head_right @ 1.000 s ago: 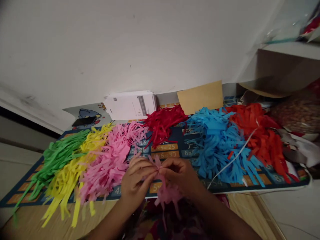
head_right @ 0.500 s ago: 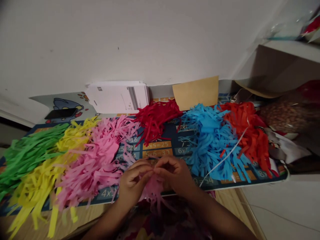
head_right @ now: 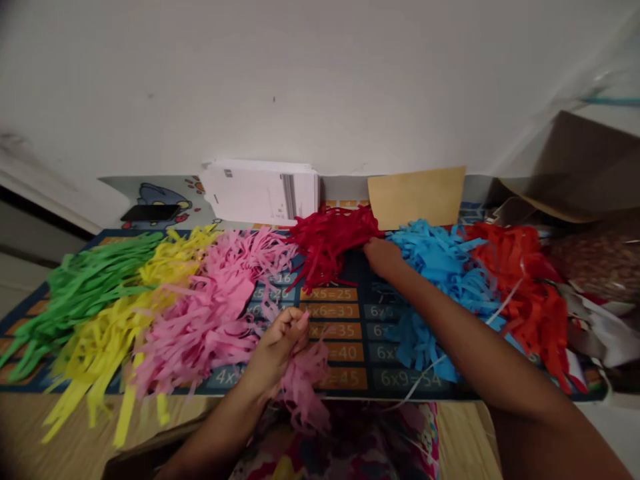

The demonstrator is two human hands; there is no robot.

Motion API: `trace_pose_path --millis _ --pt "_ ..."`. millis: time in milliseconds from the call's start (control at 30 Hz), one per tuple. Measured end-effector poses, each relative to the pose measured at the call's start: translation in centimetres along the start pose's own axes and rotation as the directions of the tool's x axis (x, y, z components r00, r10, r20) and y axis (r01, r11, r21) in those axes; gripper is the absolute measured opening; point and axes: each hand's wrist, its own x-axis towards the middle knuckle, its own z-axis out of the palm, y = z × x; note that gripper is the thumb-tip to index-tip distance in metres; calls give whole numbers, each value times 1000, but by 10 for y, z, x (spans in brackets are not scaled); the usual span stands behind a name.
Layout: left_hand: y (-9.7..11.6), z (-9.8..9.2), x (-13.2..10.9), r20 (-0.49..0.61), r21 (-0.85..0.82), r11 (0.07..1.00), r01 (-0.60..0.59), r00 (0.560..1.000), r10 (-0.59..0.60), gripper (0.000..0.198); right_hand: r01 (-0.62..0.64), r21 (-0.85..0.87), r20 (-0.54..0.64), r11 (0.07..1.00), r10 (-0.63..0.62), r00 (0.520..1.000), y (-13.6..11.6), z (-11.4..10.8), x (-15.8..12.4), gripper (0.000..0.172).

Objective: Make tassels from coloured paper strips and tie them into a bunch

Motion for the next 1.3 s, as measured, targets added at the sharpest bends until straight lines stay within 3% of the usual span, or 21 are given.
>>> trace_pose_path --millis 167,267,300,367,433,533,633,767,900,1000,1100,1167,1300 --pt "3 -7 -2 -4 223 970 -100 995 103 39 -76 26 -10 997 76 997 -5 -18 -14 19" --pt "3 -9 -4 13 323 933 -160 986 164 33 -46 159 -87 986 61 994 -24 -25 -56 17" --pt "2 -9 -5 23 342 923 -176 984 179 31 6 316 -151 949 44 988 -34 -25 -75 16" --pt "1 -7 -6 56 396 887 -238 970 236 29 139 616 -221 775 1 975 -58 -18 -112 15" --pt "0 -3 -7 112 491 802 -339 938 328 27 159 800 -222 578 41 974 -79 -7 -141 16" --pt "0 1 -8 244 624 612 -486 865 439 28 104 926 -188 364 203 961 -99 13 -164 16" --pt "-1 4 -8 348 673 492 -552 823 448 27 109 958 -189 264 301 935 -103 30 -170 13" --pt "-3 5 -9 406 751 321 -577 786 466 25 140 972 -195 191 312 930 -100 41 -173 9" --pt "-3 5 -11 491 796 84 -600 719 491 27 68 979 -129 194 321 938 -101 39 -179 11" --pt "-1 3 -12 533 798 -22 -603 688 492 26 13 984 -72 176 333 940 -102 37 -181 15" --pt "2 2 -13 567 789 -55 -612 691 447 24 -41 995 1 94 386 922 -104 36 -182 24" --pt "3 4 -14 571 786 -46 -616 696 436 23 -33 996 -6 88 406 914 -105 36 -183 24" --pt "5 10 -15 509 779 96 -620 714 482 20 18 987 -82 161 397 914 -102 35 -186 15"
